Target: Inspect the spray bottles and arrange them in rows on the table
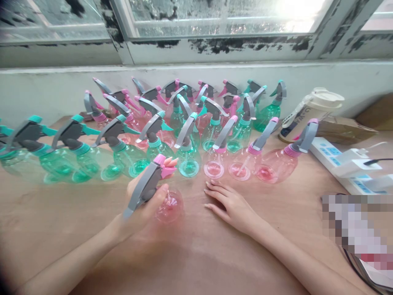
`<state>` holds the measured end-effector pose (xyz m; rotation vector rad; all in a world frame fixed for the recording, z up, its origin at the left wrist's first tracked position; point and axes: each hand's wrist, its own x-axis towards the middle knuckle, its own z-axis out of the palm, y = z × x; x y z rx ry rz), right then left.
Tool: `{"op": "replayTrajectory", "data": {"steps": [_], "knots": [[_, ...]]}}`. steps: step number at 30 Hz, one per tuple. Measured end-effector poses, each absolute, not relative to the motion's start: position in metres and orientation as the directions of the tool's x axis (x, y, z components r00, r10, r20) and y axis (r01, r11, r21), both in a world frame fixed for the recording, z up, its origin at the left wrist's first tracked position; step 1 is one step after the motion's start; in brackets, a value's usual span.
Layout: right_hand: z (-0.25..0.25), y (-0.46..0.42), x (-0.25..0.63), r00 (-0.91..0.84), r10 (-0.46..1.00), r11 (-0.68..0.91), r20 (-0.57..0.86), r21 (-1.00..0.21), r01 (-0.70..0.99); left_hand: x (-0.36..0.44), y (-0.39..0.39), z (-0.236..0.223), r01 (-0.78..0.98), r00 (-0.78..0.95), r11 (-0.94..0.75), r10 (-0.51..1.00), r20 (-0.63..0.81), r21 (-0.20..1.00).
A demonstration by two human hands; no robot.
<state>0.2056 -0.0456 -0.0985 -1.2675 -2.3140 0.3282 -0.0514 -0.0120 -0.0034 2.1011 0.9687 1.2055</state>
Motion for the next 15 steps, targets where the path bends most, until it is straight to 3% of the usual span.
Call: {"op": "replayTrajectory", "data": {"steps": [7,15], "knots": [[-0.098,-0.045,0.206,-0.459,0.84,0.542,0.289,-0.42,0.728,-0.052,-0.011,0.002,0.3,0.373,-0.572,0.807,0.458,0.764],[-0.098,-0.045,0.206,-0.46,0.842,0.54,0.283,-0.419,0.73,-0.05,-0.012,0.013,0.397,0.336,-0.533,0.842,0.422,0.747]]}}
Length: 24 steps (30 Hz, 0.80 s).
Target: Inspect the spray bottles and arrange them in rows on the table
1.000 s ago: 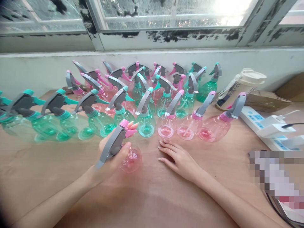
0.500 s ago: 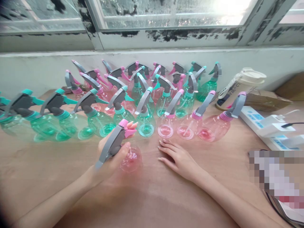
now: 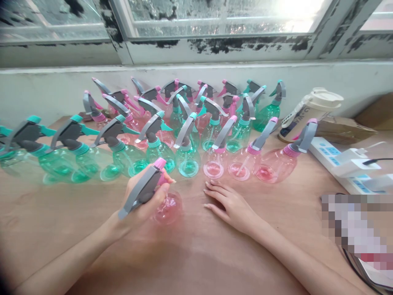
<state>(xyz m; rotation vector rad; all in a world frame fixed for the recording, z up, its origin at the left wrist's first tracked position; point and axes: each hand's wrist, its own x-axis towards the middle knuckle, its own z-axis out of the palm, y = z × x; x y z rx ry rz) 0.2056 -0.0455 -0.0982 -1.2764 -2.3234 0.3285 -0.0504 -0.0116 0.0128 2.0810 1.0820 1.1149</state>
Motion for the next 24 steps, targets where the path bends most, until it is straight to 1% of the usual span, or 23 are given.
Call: {"op": "replayTrajectory", "data": {"steps": [6,11,24], "knots": [[-0.098,-0.046,0.206,-0.459,0.843,0.538,0.281,-0.42,0.731,-0.05,-0.013,0.01,0.377,0.345,-0.506,0.854,0.389,0.776],[-0.098,-0.046,0.205,-0.458,0.842,0.539,0.285,-0.422,0.729,-0.052,-0.012,0.001,0.327,0.344,-0.548,0.828,0.443,0.77],[-0.098,-0.046,0.205,-0.451,0.84,0.543,0.302,-0.439,0.716,-0.053,-0.012,-0.002,0.286,0.356,-0.552,0.82,0.447,0.783]]}}
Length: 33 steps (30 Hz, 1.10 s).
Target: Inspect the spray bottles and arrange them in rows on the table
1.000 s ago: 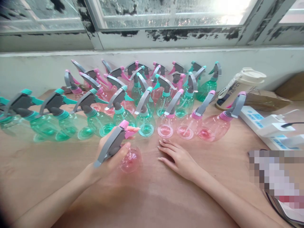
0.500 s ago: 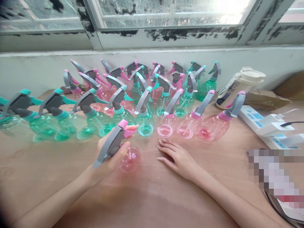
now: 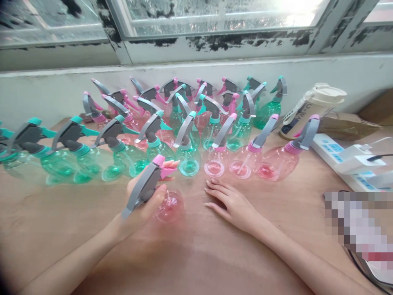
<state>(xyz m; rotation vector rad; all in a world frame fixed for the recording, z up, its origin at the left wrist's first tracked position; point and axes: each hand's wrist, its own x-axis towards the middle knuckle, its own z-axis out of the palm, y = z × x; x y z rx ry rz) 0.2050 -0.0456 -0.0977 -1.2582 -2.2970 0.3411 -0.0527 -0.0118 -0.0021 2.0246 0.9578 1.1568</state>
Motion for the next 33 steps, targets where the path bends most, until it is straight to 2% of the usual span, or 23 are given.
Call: {"op": "replayTrajectory", "data": {"steps": [12,19,24,27,33], "knots": [[-0.094,-0.046,0.204,-0.43,0.843,0.538,0.324,-0.475,0.697,-0.051,-0.014,0.008,0.349,0.351,-0.48,0.863,0.362,0.805],[-0.097,-0.045,0.203,-0.445,0.838,0.546,0.318,-0.453,0.705,-0.051,-0.012,0.015,0.422,0.342,-0.513,0.854,0.393,0.748],[-0.093,-0.049,0.198,-0.426,0.848,0.529,0.316,-0.449,0.72,-0.051,-0.013,0.011,0.379,0.326,-0.482,0.868,0.374,0.79],[-0.082,-0.06,0.188,-0.382,0.877,0.48,0.291,-0.513,0.712,-0.049,-0.014,0.008,0.355,0.297,-0.455,0.883,0.363,0.817],[-0.055,-0.085,0.153,-0.342,0.898,0.433,0.277,-0.689,0.581,-0.039,-0.024,0.004,0.304,0.326,-0.459,0.873,0.362,0.834]]}}
